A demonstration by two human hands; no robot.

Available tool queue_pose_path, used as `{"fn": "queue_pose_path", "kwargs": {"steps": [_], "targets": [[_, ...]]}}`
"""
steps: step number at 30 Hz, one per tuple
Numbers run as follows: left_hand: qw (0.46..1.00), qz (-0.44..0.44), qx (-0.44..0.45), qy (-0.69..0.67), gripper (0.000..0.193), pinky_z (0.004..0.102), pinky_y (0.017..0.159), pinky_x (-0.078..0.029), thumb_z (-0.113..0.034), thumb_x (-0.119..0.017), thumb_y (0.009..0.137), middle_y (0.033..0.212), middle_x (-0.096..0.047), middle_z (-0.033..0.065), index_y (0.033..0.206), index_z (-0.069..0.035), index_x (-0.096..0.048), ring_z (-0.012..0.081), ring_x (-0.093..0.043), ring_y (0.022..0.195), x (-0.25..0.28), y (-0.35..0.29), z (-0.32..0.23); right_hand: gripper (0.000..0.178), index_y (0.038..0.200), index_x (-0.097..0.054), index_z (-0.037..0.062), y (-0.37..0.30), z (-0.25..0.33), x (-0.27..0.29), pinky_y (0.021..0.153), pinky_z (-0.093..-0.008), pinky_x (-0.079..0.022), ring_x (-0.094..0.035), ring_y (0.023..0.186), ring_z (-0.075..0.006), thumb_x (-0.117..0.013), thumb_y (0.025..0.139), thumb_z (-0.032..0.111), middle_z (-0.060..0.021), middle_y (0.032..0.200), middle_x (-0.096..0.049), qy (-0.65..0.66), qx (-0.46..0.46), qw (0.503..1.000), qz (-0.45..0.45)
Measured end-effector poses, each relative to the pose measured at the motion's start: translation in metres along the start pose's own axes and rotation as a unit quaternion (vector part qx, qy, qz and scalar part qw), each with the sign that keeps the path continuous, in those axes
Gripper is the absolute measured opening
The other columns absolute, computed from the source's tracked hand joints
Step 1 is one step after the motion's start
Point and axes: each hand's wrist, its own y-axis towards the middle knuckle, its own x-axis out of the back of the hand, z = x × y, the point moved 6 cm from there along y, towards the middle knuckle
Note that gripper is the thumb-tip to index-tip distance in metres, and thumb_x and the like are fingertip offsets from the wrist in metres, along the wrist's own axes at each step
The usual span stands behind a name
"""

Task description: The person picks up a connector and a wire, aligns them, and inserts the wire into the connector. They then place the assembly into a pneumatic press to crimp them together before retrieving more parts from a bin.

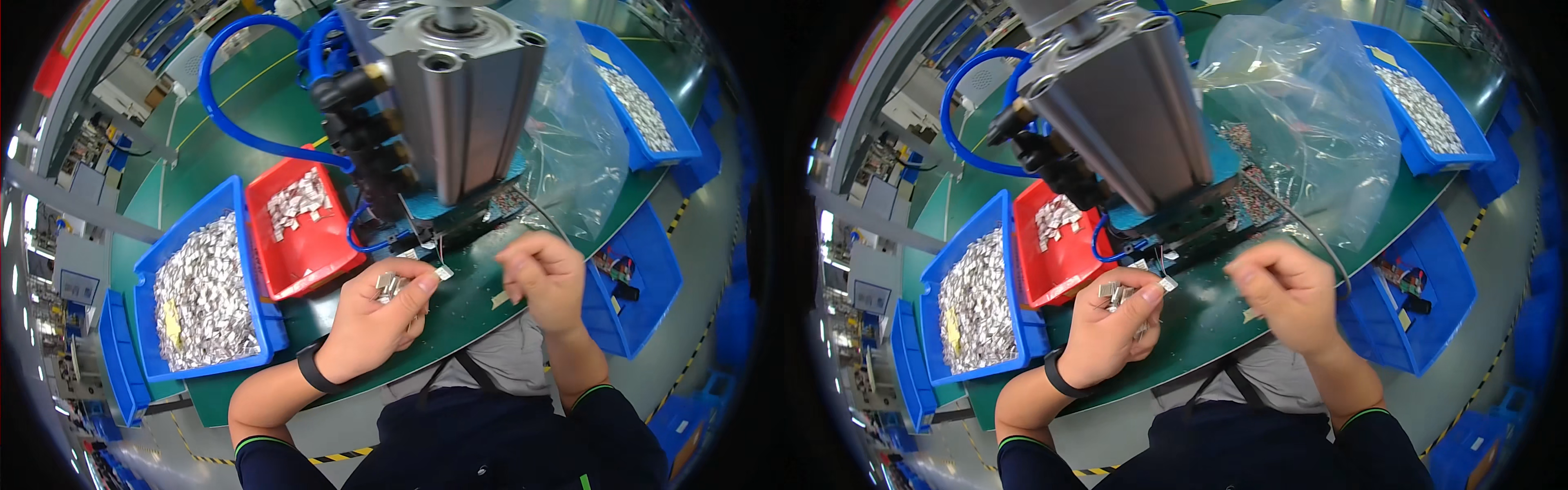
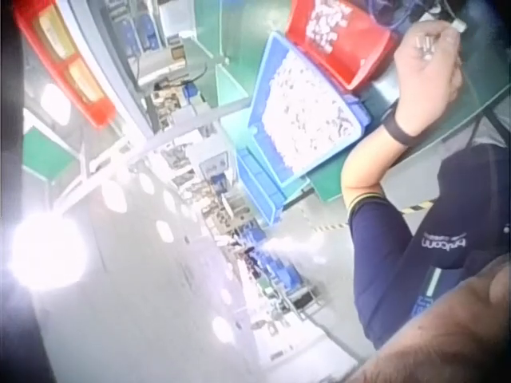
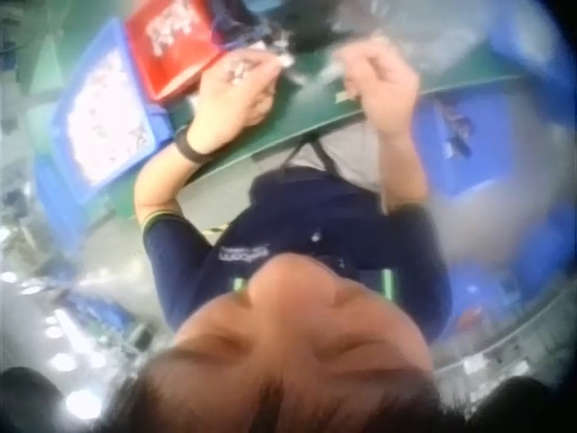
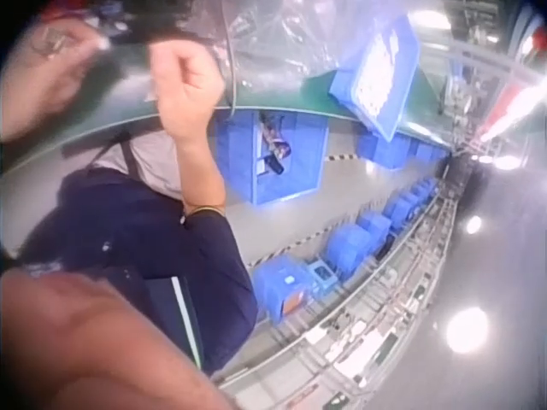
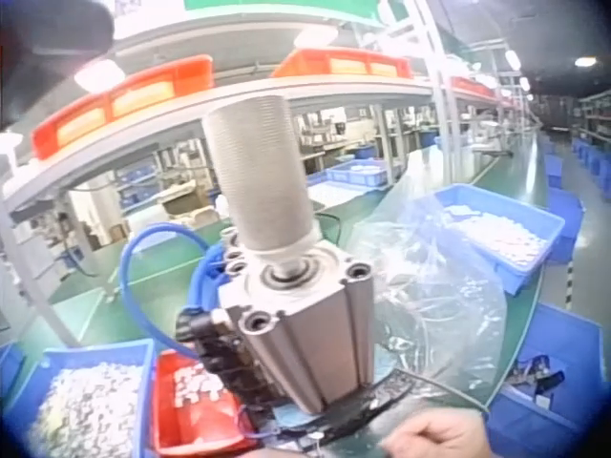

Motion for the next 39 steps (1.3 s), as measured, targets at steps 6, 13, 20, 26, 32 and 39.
{"fn": "queue_pose_path", "kwargs": {"steps": [6, 13, 20, 26, 32, 39], "targets": [[0.995, -0.014, 0.088, -0.051, 0.014, 0.0212, 0.037, -0.025, -0.015, -0.056, 0.095, 0.069, -0.050, 0.0011, 0.102, -0.003, -0.055, 0.0042, -0.039, 0.044, -0.009, 0.001, 0.033, 0.017, 0.095, -0.063, -0.0033, -0.018, -0.019, -0.025, 0.055, -0.0188, -0.043, -0.053, 0.064, -0.0028, -0.066, 0.087, 0.012, -0.0029, 0.079, -0.062, -0.047, -0.056, 0.996, 0.045], [0.997, -0.009, 0.065, -0.036, 0.013, 0.0217, 0.036, -0.025, -0.016, -0.056, 0.095, 0.068, -0.049, 0.0003, 0.099, -0.004, -0.054, 0.0041, -0.038, 0.044, -0.011, 0.000, 0.035, 0.015, 0.092, -0.064, -0.0032, -0.014, -0.018, -0.025, 0.053, -0.0198, -0.042, -0.051, 0.062, -0.0031, -0.066, 0.088, 0.011, -0.0013, 0.075, -0.061, -0.099, -0.016, 0.994, 0.044], [0.995, -0.034, 0.084, -0.048, 0.013, 0.0221, 0.036, -0.025, -0.017, -0.056, 0.095, 0.068, -0.049, 0.0002, 0.099, -0.005, -0.053, 0.0041, -0.038, 0.043, -0.005, 0.002, 0.040, 0.015, 0.087, -0.064, -0.0003, 0.009, -0.027, -0.015, 0.046, -0.0186, -0.038, -0.051, 0.054, -0.0042, -0.063, 0.090, 0.015, -0.0018, 0.071, -0.061, 0.006, -0.169, 0.984, 0.052], [0.995, -0.027, 0.088, -0.043, 0.013, 0.0221, 0.036, -0.025, -0.017, -0.056, 0.095, 0.067, -0.048, 0.0003, 0.100, -0.005, -0.053, 0.0042, -0.037, 0.043, -0.005, 0.004, 0.045, 0.018, 0.082, -0.062, -0.0006, 0.017, -0.031, -0.010, 0.045, -0.0188, -0.037, -0.048, 0.051, -0.0044, -0.063, 0.089, 0.016, -0.0031, 0.069, -0.060, 0.054, -0.171, 0.983, 0.025], [0.992, -0.023, 0.106, -0.057, 0.012, 0.0219, 0.037, -0.025, -0.016, -0.055, 0.095, 0.068, -0.049, 0.0004, 0.100, -0.006, -0.053, 0.0045, -0.037, 0.044, -0.004, 0.005, 0.047, 0.018, 0.078, -0.061, -0.0001, 0.022, -0.034, -0.009, 0.044, -0.0187, -0.036, -0.047, 0.049, -0.0039, -0.065, 0.087, 0.014, -0.0030, 0.065, -0.058, 0.056, -0.181, 0.982, 0.011], [0.992, -0.012, 0.104, -0.068, 0.011, 0.0219, 0.037, -0.025, -0.015, -0.055, 0.095, 0.068, -0.049, 0.0005, 0.100, -0.006, -0.053, 0.0046, -0.037, 0.044, -0.005, 0.005, 0.047, 0.015, 0.077, -0.058, -0.0006, 0.023, -0.035, -0.007, 0.039, -0.0183, -0.033, -0.044, 0.044, -0.0050, -0.064, 0.087, 0.009, -0.0043, 0.062, -0.056, 0.073, -0.165, 0.984, -0.013]]}}
